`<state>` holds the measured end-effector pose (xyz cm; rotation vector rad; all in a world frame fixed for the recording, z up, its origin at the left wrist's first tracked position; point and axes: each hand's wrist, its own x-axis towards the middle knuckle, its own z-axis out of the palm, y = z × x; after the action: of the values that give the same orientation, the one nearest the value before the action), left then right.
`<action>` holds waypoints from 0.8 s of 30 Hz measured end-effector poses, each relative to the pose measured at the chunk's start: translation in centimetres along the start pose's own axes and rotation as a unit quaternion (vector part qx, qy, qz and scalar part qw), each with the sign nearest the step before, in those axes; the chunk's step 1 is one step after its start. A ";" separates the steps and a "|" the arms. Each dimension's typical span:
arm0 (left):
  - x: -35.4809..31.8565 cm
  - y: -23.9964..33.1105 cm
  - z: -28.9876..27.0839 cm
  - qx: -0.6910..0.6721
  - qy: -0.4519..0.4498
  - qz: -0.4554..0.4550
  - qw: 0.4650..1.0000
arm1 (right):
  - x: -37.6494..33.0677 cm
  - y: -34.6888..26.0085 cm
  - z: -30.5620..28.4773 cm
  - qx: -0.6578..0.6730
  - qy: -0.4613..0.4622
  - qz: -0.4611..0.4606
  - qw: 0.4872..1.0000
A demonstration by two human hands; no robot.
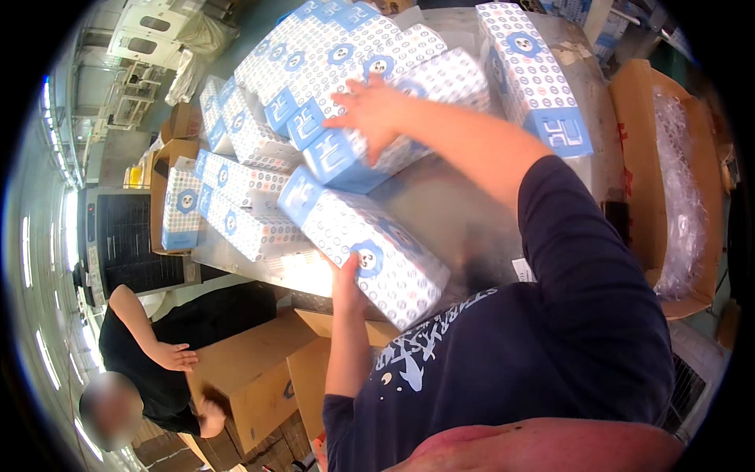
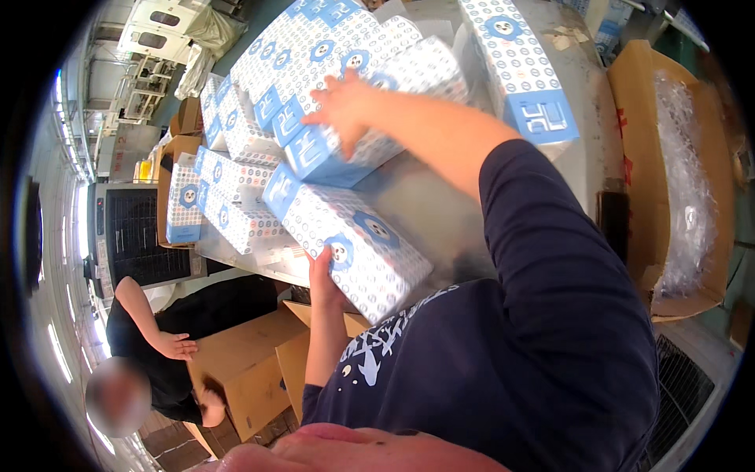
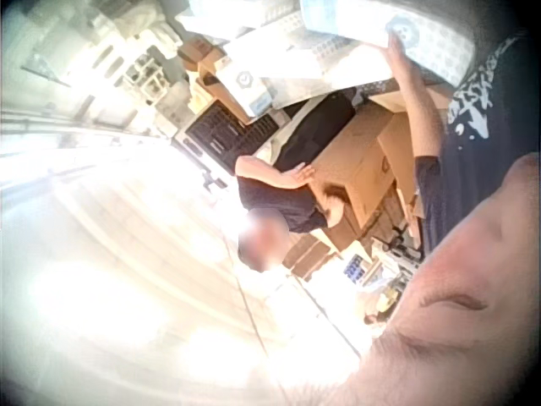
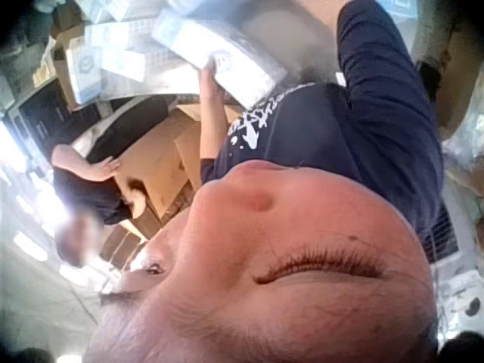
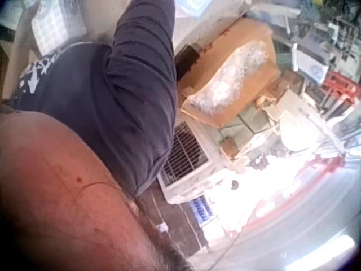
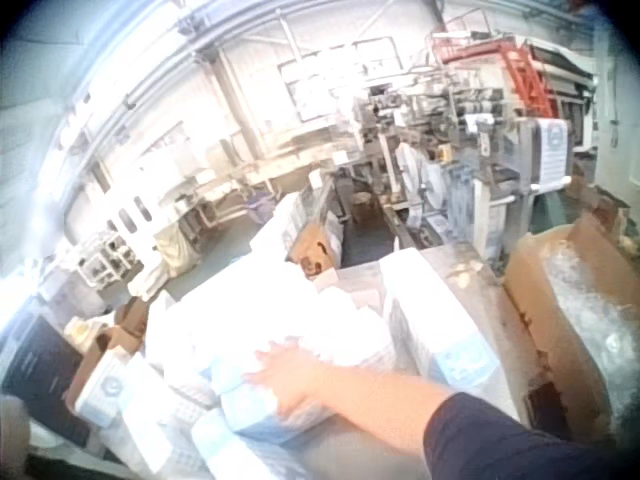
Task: The person packs multiple small product boxes into larger shipping cartons at a stainless steel table, closes the carton flaps, and places the filled cartons onto a roller conveyor for sealing.
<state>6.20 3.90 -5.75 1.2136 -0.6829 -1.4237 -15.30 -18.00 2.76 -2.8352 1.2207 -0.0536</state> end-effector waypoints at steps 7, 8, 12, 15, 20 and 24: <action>4.8 1.0 -0.5 0.063 0.060 -0.065 0.994 | 0.9 3.5 3.7 0.005 0.151 0.160 0.975; 5.1 1.0 -0.4 0.060 0.067 -0.063 0.994 | -0.3 3.1 2.0 0.031 0.085 0.145 0.985; 4.3 0.8 0.0 -0.042 -0.015 -0.036 0.998 | -8.0 -0.2 0.3 0.144 -0.062 0.097 0.983; -0.2 -1.4 0.2 0.026 -0.065 -0.064 0.996 | -16.8 1.0 0.5 0.260 -0.073 0.129 0.954; -2.1 -2.9 1.1 0.054 -0.151 -0.208 0.965 | -22.7 2.5 9.6 0.829 -0.042 0.266 0.490; -5.4 -1.4 1.3 0.036 -0.118 -0.092 0.988 | -21.1 1.2 9.6 0.768 -0.029 0.202 0.606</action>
<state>3.92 9.09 -4.95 1.1988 -0.8055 -1.7298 -30.14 -3.21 -7.12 -1.0026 0.9028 -0.6191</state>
